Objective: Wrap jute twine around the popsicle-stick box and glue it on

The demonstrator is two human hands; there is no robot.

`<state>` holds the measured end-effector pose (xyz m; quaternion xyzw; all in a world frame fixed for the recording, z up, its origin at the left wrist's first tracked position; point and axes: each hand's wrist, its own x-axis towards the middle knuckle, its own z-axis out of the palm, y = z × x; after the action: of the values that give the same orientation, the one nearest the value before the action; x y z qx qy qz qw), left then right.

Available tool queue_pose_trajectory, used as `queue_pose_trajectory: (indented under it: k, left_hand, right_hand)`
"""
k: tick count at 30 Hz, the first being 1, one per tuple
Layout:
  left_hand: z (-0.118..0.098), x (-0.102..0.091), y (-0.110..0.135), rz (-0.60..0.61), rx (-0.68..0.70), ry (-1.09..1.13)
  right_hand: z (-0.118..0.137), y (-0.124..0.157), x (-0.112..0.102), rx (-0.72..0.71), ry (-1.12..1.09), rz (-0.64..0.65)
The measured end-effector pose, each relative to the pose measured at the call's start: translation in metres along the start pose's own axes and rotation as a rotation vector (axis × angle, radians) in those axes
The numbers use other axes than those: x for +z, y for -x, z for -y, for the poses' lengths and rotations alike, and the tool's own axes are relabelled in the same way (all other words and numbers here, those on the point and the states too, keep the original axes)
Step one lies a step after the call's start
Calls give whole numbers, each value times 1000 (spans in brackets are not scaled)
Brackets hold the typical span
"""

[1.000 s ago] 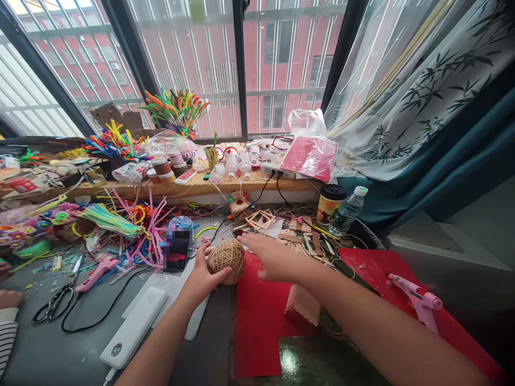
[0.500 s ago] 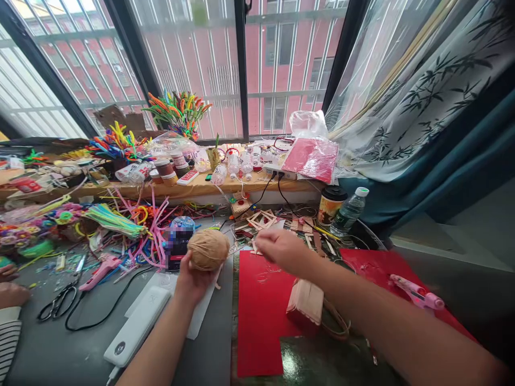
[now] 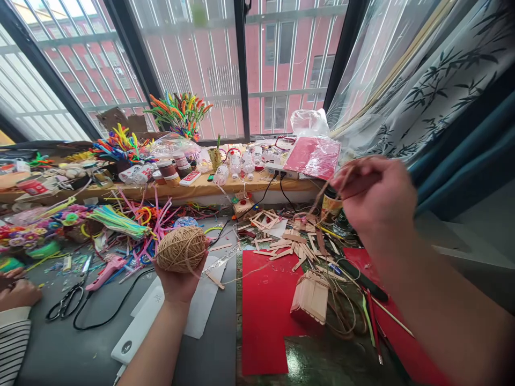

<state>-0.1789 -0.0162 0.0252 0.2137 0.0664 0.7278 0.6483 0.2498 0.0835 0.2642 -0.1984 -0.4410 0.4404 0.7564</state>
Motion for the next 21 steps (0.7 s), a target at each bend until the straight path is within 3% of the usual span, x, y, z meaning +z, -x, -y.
queue_pose_trajectory:
  k: [2,4,6,8,10,13,15,16,17,19,21]
  left_hand:
    - [0,-6,0,-39,28,28]
    - [1,-10,0,-77,56,40]
    - [1,-11,0,-94,53,24]
    - [2,-9,0,-78,19,-14]
    - [4,-1,-1,-41,-38,-64]
    - [15,15,1,20,-167,-142]
    - [27,26,4,32,-244,-172]
    - [33,29,5,25,-262,-172]
    - [38,31,7,17,-273,-165]
    - [47,30,10,14,-281,-135]
    - [51,22,11,35,-295,-96]
  right_hand:
    - [12,-19,-20,-125,-4,-147]
    - [24,-40,-41,-157,33,-236]
    - [29,-52,-58,-172,367,-214]
    - [20,-48,-63,-218,911,-19]
    - [-4,-24,-54,-221,1143,191]
    - [-54,40,-21,-181,1191,518]
    - [-86,85,6,38,1103,919]
    - [-99,103,19,172,1042,1043]
    - [-109,117,29,298,991,1103]
    - [-121,130,45,497,968,1064]
    - [-121,127,53,562,981,1023]
